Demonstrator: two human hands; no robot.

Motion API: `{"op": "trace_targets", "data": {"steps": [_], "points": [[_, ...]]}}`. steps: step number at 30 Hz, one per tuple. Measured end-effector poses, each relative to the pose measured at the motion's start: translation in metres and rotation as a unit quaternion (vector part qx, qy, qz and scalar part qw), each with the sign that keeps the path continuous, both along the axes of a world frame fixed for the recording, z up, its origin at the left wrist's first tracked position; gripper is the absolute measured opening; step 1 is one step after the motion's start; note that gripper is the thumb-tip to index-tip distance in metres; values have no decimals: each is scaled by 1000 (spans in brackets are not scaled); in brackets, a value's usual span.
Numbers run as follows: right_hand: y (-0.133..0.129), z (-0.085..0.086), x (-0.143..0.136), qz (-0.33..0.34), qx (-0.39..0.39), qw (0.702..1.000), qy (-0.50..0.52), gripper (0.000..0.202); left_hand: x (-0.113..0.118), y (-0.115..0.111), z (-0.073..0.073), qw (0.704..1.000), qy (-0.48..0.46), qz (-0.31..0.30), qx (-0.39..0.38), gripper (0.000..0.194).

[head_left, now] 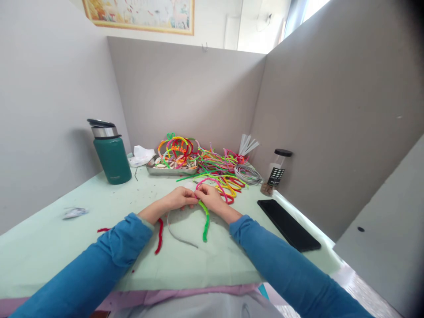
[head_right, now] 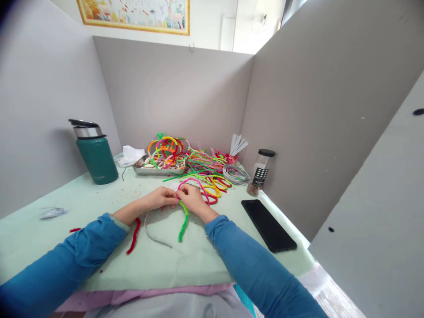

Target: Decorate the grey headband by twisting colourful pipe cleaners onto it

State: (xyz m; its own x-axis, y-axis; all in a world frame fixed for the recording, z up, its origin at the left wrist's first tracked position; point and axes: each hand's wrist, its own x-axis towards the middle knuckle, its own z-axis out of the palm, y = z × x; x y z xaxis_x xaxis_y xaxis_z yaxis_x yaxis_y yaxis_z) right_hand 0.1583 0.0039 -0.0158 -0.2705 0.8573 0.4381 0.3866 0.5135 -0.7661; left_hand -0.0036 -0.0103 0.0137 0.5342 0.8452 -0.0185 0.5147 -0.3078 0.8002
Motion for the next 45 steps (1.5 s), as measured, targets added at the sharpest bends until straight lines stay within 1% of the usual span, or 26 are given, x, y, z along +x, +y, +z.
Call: {"op": "trace_targets", "data": {"steps": [10,15,23,30,37,45], "points": [[4,-2,1,6,-13,1000,6,16,0,-1,1,1000,13,-4,10,43],[3,0,1,13,5,1000,9,15,0,0,0,1000,12,-7,13,42],[3,-1,0,-6,6,1000,9,12,1,-1,1,1000,26,2,7,43],[0,1,0,-20,-27,999,24,17,1,-1,1,1000,20,3,-1,43],[-3,5,-1,-30,-38,999,23,16,1,0,0,1000,23,9,-3,45],[0,3,0,-29,-34,999,22,16,0,0,0,1000,22,-2,3,45]]}}
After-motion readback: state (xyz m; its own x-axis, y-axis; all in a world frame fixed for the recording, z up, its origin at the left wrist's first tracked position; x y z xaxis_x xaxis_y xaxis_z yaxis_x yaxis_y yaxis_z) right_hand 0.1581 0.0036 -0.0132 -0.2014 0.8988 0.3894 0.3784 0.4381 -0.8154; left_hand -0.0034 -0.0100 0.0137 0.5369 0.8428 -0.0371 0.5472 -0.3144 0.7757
